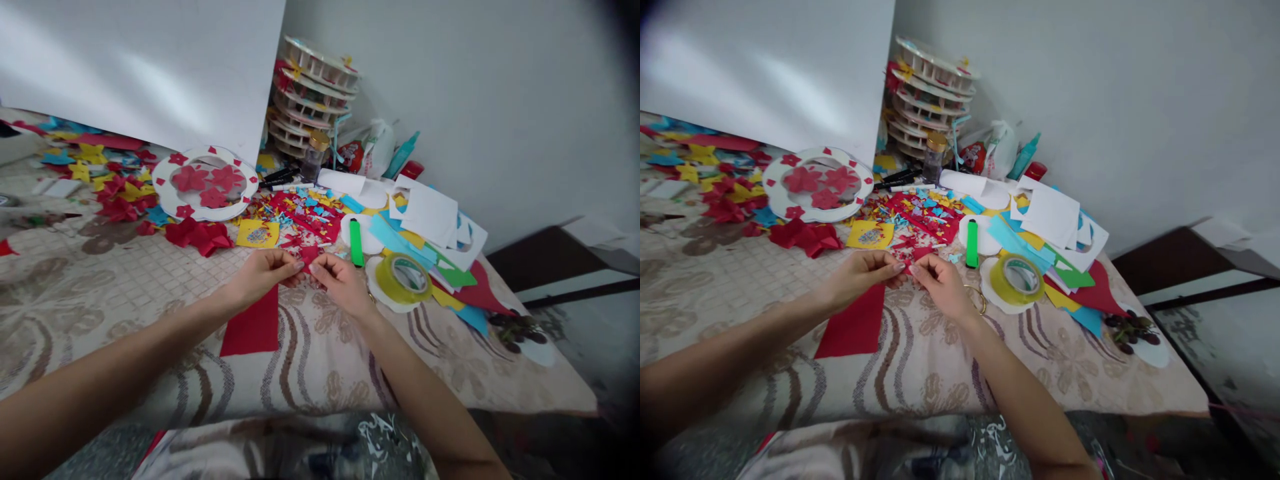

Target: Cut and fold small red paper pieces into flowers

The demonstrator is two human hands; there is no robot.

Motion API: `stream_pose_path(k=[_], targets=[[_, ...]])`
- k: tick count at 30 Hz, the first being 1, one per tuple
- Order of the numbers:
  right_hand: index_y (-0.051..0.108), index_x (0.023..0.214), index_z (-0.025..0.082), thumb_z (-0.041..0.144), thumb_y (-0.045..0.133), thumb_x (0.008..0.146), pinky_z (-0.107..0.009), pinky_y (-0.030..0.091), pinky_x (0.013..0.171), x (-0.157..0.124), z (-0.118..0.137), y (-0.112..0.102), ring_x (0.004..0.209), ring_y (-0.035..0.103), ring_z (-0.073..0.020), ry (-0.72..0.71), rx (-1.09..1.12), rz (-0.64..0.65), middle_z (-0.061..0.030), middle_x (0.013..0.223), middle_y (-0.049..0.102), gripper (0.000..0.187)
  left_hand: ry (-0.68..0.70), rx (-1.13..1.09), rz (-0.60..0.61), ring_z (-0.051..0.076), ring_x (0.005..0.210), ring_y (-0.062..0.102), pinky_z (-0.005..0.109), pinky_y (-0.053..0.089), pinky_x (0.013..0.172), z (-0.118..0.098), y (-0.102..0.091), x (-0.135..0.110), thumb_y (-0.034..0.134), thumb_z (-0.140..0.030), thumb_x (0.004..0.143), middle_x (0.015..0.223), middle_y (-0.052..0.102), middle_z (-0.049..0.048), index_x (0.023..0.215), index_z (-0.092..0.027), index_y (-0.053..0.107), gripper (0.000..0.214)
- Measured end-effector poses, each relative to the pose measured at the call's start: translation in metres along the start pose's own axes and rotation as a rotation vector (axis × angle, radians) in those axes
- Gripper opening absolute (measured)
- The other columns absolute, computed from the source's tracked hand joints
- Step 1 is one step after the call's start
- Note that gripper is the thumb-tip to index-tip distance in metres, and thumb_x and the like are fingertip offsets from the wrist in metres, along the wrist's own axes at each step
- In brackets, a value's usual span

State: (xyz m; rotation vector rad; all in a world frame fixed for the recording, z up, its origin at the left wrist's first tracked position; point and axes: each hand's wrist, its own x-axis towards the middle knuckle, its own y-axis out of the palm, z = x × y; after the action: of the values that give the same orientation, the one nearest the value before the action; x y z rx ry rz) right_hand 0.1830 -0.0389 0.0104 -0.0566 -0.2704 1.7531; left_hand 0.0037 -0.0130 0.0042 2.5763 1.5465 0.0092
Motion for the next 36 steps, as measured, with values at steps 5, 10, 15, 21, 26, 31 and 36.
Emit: stream_pose_path(k=[5, 10, 15, 21, 26, 31, 36], targets=[[0.06, 0.077, 0.018, 0.051, 0.046, 0.086, -0.022, 0.039, 0.049, 0.002, -0.007, 0.0, 0.054, 0.05, -0.0097, 0.045, 0.14, -0.098, -0.0001, 0.064, 0.057, 0.037, 0.032, -0.002, -0.021, 0.01, 0.061, 0.058, 0.023, 0.045, 0.061, 0.001, -0.002, 0.001, 0.065, -0.038, 0.074, 0.065, 0.065, 0.0013, 0.071, -0.013, 0.061, 0.025], [0.058, 0.076, 0.018, 0.047, 0.054, 0.082, -0.022, 0.038, 0.05, 0.002, -0.006, -0.001, 0.054, 0.049, -0.0096, 0.043, 0.079, -0.029, 0.0007, 0.064, 0.056, 0.03, 0.03, -0.002, -0.024, 0.01, 0.06, 0.058, 0.023, 0.045, 0.061, 0.001, -0.002, 0.001, 0.065, -0.038, 0.073, 0.064, 0.065, 0.0013, 0.07, -0.012, 0.062, 0.026], [0.055, 0.076, 0.018, 0.032, 0.057, 0.082, -0.022, 0.038, 0.053, -0.002, -0.001, 0.001, 0.056, 0.046, -0.0092, -0.084, -0.095, -0.032, 0.003, 0.064, 0.051, 0.015, 0.049, -0.019, -0.028, 0.01, 0.062, 0.059, 0.024, 0.047, 0.063, 0.002, -0.001, 0.002, 0.067, -0.035, 0.072, 0.066, 0.065, 0.0012, 0.074, -0.012, 0.062, 0.024], [0.058, 0.086, 0.021, 0.013, 0.051, 0.084, -0.029, 0.046, 0.07, -0.006, 0.002, 0.005, 0.079, 0.056, -0.0149, -0.465, -0.479, -0.213, -0.003, 0.084, 0.059, 0.01, 0.258, 0.089, -0.13, 0.012, 0.069, 0.061, 0.026, 0.048, 0.068, 0.002, 0.001, -0.002, 0.067, -0.019, 0.07, 0.075, 0.065, 0.0013, 0.08, -0.014, 0.061, 0.013], [0.056, 0.088, 0.023, 0.004, 0.05, 0.082, -0.034, 0.048, 0.076, -0.007, -0.002, 0.001, 0.086, 0.057, -0.0171, -0.739, -0.625, -0.253, -0.004, 0.088, 0.06, 0.021, 0.389, 0.166, -0.172, 0.014, 0.077, 0.062, 0.025, 0.048, 0.07, -0.002, 0.005, -0.007, 0.061, -0.012, 0.071, 0.079, 0.066, 0.0026, 0.076, -0.015, 0.061, 0.006], [0.055, 0.089, 0.023, 0.001, 0.054, 0.079, -0.034, 0.048, 0.075, -0.007, -0.005, -0.002, 0.086, 0.057, -0.0171, -0.821, -0.657, -0.261, -0.0044, 0.089, 0.06, 0.023, 0.432, 0.198, -0.156, 0.014, 0.075, 0.062, 0.027, 0.048, 0.07, -0.004, 0.007, -0.009, 0.061, -0.012, 0.072, 0.08, 0.066, 0.0037, 0.078, -0.015, 0.061, 0.007], [0.057, 0.093, 0.023, 0.008, 0.056, 0.08, -0.034, 0.047, 0.079, -0.007, 0.002, 0.002, 0.091, 0.056, -0.0174, -0.697, -0.558, -0.224, -0.0046, 0.093, 0.06, 0.02, 0.415, 0.226, -0.165, 0.013, 0.072, 0.06, 0.025, 0.047, 0.068, -0.001, 0.004, -0.006, 0.065, -0.019, 0.073, 0.076, 0.066, 0.0033, 0.08, -0.015, 0.064, 0.008]])
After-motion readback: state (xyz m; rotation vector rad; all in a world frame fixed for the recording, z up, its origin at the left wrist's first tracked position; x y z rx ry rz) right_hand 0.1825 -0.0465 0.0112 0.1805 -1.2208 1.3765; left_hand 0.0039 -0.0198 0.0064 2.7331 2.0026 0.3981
